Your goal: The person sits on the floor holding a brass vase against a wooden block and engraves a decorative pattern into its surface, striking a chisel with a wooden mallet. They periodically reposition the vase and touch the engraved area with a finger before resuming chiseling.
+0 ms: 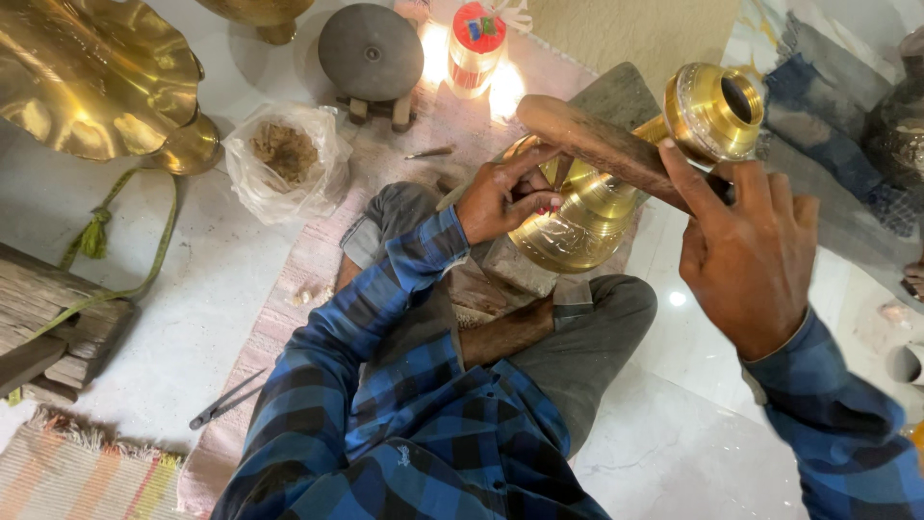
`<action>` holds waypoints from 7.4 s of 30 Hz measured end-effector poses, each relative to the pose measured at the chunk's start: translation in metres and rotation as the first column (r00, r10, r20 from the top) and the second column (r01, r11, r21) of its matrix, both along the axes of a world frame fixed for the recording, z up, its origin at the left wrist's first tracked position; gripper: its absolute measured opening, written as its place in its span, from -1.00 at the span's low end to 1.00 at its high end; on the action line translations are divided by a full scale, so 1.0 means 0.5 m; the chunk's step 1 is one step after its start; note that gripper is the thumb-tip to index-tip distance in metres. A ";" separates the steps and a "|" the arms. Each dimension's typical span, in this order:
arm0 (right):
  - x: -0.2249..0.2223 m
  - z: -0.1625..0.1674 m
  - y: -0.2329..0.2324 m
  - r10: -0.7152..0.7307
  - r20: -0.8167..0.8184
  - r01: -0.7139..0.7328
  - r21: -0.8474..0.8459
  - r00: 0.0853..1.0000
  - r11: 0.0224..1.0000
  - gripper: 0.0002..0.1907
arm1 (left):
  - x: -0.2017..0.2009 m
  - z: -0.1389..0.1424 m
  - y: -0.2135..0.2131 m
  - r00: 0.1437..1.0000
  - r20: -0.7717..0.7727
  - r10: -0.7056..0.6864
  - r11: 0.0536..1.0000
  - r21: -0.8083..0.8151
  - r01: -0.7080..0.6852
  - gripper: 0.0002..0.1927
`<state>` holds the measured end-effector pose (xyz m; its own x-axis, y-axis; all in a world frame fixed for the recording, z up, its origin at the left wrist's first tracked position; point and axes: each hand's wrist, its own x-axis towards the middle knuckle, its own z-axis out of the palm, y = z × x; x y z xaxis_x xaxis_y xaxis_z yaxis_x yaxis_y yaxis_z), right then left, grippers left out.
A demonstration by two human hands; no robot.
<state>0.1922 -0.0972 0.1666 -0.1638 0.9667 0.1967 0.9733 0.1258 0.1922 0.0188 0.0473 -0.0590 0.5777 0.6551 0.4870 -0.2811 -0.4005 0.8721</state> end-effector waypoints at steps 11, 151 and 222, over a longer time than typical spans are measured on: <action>-0.008 -0.021 -0.014 0.045 -0.584 0.016 0.099 0.811 0.995 -0.24 | 0.004 0.001 0.015 0.996 -0.009 -0.091 0.995 0.044 0.092 -0.32; 0.001 -0.054 -0.023 0.023 -0.304 0.005 0.091 0.952 0.996 -0.30 | -0.004 -0.018 0.040 0.980 0.007 -0.197 0.971 0.141 0.194 -0.41; -0.003 -0.063 -0.120 -0.088 -0.174 0.120 0.183 0.981 0.976 -0.34 | -0.011 -0.020 -0.012 0.999 0.015 0.035 0.990 0.135 -0.037 -0.39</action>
<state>0.1907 -0.1574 0.1351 -0.0139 0.9184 0.3955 0.9992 -0.0018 0.0392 0.0133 0.0411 -0.0690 0.5480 0.6030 0.5798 -0.2751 -0.5246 0.8057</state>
